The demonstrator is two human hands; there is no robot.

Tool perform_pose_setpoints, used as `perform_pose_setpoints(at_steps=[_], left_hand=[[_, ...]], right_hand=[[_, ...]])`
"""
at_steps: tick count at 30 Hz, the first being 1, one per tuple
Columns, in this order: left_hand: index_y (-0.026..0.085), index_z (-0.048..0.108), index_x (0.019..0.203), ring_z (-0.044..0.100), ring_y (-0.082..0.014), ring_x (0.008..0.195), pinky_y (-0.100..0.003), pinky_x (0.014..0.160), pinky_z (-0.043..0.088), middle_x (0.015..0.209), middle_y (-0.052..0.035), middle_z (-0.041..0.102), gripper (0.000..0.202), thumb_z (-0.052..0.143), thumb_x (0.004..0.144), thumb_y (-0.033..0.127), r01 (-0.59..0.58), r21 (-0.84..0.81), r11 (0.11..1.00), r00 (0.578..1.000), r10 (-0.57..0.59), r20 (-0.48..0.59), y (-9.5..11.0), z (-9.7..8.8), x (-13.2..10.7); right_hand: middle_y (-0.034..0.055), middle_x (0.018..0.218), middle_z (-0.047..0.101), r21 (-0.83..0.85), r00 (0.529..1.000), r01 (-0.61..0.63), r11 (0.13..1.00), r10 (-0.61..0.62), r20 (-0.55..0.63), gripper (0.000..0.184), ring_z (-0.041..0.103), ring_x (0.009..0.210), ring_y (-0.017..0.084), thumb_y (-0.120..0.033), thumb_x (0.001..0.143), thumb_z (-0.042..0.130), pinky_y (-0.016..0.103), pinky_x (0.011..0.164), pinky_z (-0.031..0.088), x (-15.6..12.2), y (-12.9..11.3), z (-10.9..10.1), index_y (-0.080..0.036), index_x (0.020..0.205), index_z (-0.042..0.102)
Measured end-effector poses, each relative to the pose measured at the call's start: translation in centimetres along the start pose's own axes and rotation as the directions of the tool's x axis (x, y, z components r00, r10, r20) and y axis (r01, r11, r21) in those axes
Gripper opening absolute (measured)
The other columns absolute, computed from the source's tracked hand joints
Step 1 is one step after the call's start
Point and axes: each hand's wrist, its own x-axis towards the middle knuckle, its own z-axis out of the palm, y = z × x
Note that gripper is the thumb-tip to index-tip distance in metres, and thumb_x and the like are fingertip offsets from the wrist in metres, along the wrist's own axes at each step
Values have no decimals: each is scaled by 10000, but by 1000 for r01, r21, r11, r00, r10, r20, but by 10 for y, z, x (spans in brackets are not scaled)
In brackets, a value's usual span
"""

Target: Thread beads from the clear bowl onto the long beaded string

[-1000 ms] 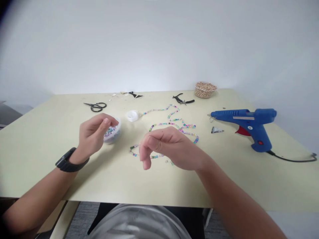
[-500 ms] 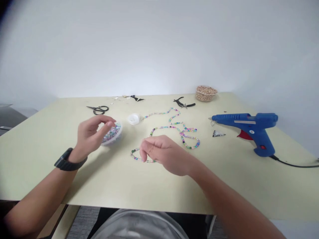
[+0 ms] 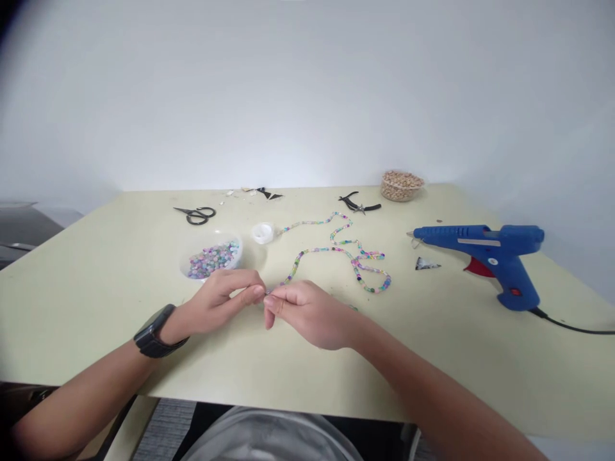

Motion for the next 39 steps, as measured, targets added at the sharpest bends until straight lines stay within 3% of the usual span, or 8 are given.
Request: perform_pose_setpoints(at_steps=[9, 12, 15, 19, 23, 29, 35, 39], left_hand=[[173, 688, 846, 576, -102, 633, -224, 608, 425, 718, -8, 667, 269, 538, 1014, 320, 46, 22, 999, 999, -46, -28, -2, -2, 0], [173, 667, 845, 595, -119, 675, -234, 623, 440, 761, -22, 681, 314, 513, 1018, 386, 166, 61, 984, 970, -151, -190, -16, -26, 1], [190, 702, 900, 585, -142, 693, -249, 631, 433, 787, -28, 697, 248, 590, 963, 403, 311, 292, 905, 915, -201, -350, -37, -61, -2], [234, 769, 888, 662, -185, 805, -268, 713, 495, 926, -41, 764, 172, 614, 888, 309, 348, 427, 835, 935, -341, -97, -61, -93, -12], [270, 792, 857, 679, -184, 759, -264, 678, 514, 881, -30, 770, 201, 592, 844, 252, 349, 429, 833, 911, -409, 52, -69, -95, -19], [277, 812, 840, 665, -170, 718, -249, 632, 491, 876, -35, 766, 190, 622, 841, 263, 319, 417, 851, 924, -377, 64, -69, -89, -17], [279, 800, 801, 653, -165, 716, -257, 649, 478, 858, -12, 767, 166, 645, 861, 273, 368, 425, 827, 898, -435, 69, -65, -91, -16], [228, 783, 850, 668, -166, 780, -263, 717, 501, 898, -35, 768, 124, 692, 868, 310, 397, 278, 875, 917, -390, -84, -55, -87, -13]], right_hand=[[-63, 668, 353, 114, 996, 23, 993, -12, -91, 286, 268, 570, 92, -418, 1031, 500, 245, 526, 235, 1, 5, 2, -188, 879, 579], [-56, 660, 379, 84, 990, 5, 996, 7, -138, 273, 283, 554, 93, -400, 1026, 496, 247, 518, 234, 1, 3, 2, -192, 892, 612], [-55, 639, 371, 76, 985, -1, 997, 14, -171, 279, 285, 540, 97, -409, 1018, 495, 244, 504, 223, 1, 1, 2, -198, 881, 616], [-55, 628, 346, 75, 983, 10, 997, 4, -183, 306, 278, 532, 97, -436, 1017, 491, 239, 494, 217, 1, 1, 2, -198, 871, 617], [-60, 611, 334, 62, 981, 2, 998, 10, -193, 317, 270, 524, 97, -458, 1013, 498, 236, 492, 218, 1, 4, 1, -201, 874, 621], [-62, 598, 317, 51, 981, -8, 999, 17, -193, 305, 268, 525, 100, -449, 1021, 494, 239, 502, 226, 2, 6, 0, -210, 887, 628], [-59, 610, 321, 52, 982, 1, 999, 9, -187, 318, 262, 526, 100, -453, 1022, 490, 243, 499, 216, 1, 5, 0, -204, 883, 630], [-53, 629, 346, 61, 980, 16, 998, -4, -199, 293, 274, 540, 99, -421, 1019, 498, 244, 505, 219, 2, 5, 0, -203, 877, 632]])
